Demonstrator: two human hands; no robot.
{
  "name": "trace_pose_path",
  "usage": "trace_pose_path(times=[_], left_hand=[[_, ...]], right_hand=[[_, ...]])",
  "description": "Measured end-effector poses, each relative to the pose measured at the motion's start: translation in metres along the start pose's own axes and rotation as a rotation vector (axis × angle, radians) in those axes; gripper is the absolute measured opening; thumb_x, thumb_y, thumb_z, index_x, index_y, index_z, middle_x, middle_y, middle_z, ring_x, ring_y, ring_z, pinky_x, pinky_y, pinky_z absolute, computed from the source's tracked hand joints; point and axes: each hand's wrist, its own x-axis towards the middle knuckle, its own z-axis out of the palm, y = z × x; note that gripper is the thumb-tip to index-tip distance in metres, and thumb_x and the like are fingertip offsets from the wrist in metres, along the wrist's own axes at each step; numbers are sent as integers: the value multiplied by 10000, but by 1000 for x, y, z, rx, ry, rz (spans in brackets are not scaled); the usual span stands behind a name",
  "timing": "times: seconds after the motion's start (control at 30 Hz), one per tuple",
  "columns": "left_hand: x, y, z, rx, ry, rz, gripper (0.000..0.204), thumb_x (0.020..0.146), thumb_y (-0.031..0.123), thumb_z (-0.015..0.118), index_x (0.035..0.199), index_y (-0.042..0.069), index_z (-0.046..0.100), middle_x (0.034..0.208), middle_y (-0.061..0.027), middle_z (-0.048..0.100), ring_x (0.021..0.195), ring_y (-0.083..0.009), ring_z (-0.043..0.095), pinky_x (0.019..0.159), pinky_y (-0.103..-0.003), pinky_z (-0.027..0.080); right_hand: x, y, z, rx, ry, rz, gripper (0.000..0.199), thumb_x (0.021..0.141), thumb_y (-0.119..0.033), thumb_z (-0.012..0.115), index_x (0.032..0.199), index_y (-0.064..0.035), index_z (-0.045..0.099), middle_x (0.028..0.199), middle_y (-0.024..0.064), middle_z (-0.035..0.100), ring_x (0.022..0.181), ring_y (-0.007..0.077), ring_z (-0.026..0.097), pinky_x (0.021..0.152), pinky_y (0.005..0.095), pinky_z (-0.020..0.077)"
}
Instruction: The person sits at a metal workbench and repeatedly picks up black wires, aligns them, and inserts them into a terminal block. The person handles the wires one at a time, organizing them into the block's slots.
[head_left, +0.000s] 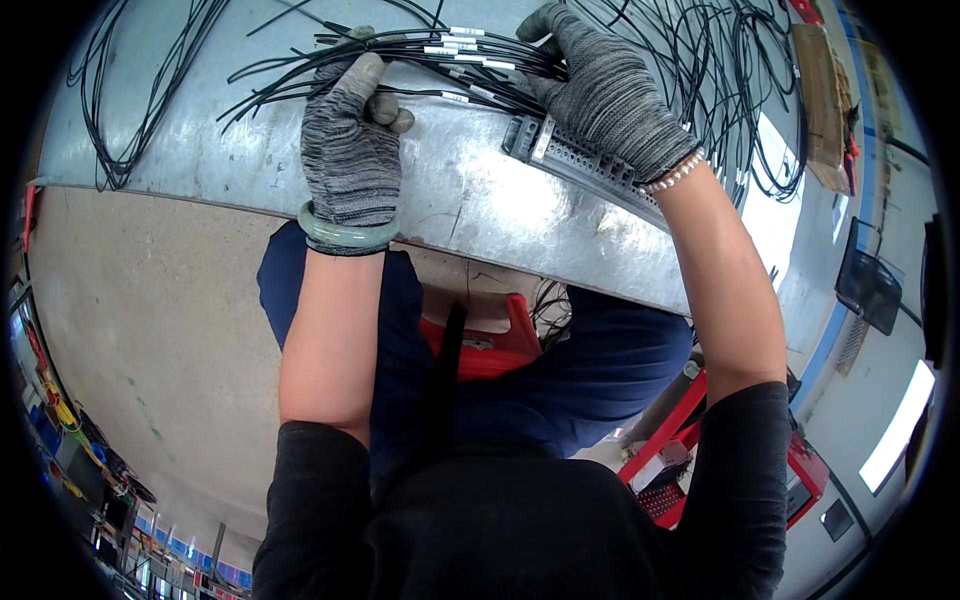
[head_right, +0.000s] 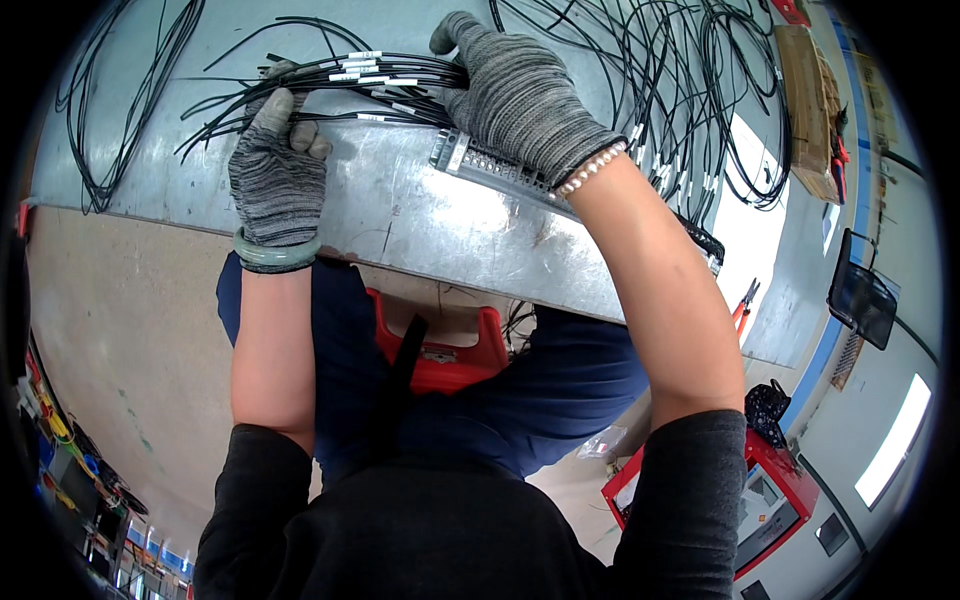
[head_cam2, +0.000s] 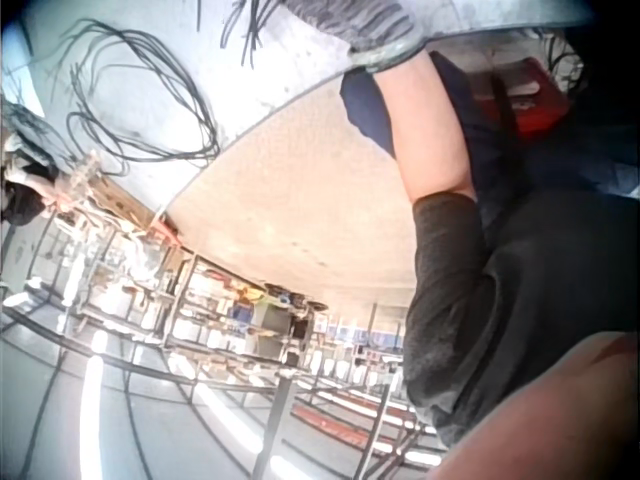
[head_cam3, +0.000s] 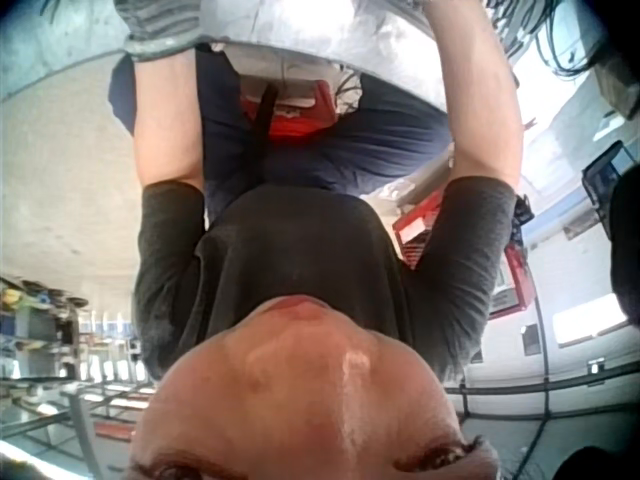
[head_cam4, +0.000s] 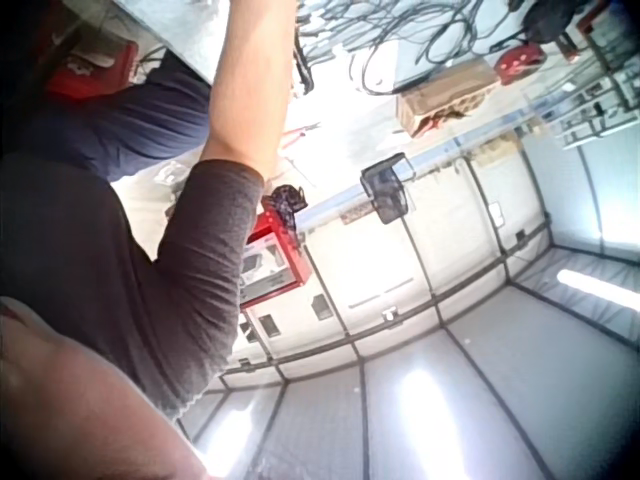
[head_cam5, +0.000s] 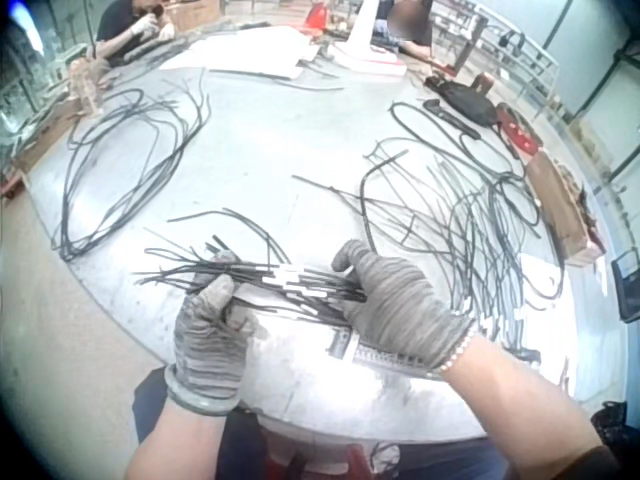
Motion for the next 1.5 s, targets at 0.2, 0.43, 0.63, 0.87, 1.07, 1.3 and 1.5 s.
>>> trace_pose_path(times=[0.2, 0.43, 0.63, 0.87, 1.07, 1.3, 1.5], left_hand=[[3, -1, 2, 9, 104, 25, 194, 839, 175, 703, 1014, 108, 652, 730, 43, 588, 571, -56, 514, 531, -227, 434], [6, -2, 2, 30, 63, 43, 227, 839, 207, 707, 1035, 111, 645, 815, 24, 636, 569, -57, 529, 531, -232, 444], [5, -3, -2, 12, 103, 36, 230, 864, 219, 681, 1060, 108, 634, 884, 9, 648, 576, -48, 491, 525, -223, 414], [4, -3, 3, 48, 175, 40, 205, 909, 239, 628, 1038, 80, 625, 832, 1, 623, 590, -55, 453, 527, -210, 414], [4, -1, 2, 120, 144, 37, 157, 911, 208, 625, 1001, 79, 626, 818, -9, 628, 634, -75, 554, 545, -217, 486], [4, -3, -2, 148, 211, 19, 135, 893, 187, 650, 989, 94, 638, 796, -3, 621, 639, -86, 559, 548, -217, 485], [10, -5, -10, 238, 261, -45, 111, 883, 161, 656, 884, 52, 635, 693, -15, 589, 592, -107, 555, 534, -209, 471]], right_hand=[[4, 5, -15, 52, -171, 48, 318, 878, -329, 643, 1084, -86, 646, 949, 83, 682, 916, 196, 646, 840, 343, 516], [11, 31, -27, 231, -101, 206, 323, 855, -325, 657, 1036, -57, 657, 828, 78, 669, 805, 179, 636, 785, 338, 508], [19, 33, -37, 304, 172, 404, 165, 853, -147, 644, 945, -10, 649, 715, 72, 647, 675, 143, 588, 641, 290, 485], [-3, 134, -54, 470, 393, 692, 413, 890, -385, 602, 1022, 5, 634, 839, 98, 665, 663, 121, 647, 621, 256, 573], [-6, 139, -40, -91, 236, 609, 386, 850, -389, 662, 1027, -46, 646, 835, 88, 663, 739, 166, 640, 698, 311, 537], [7, 41, -29, -74, 297, 153, 279, 865, -297, 634, 1009, -58, 645, 858, 101, 668, 795, 184, 630, 759, 333, 503], [-19, -58, -25, -90, 143, -79, 220, 847, -202, 644, 993, -38, 627, 823, 68, 632, 759, 147, 597, 720, 293, 485]])
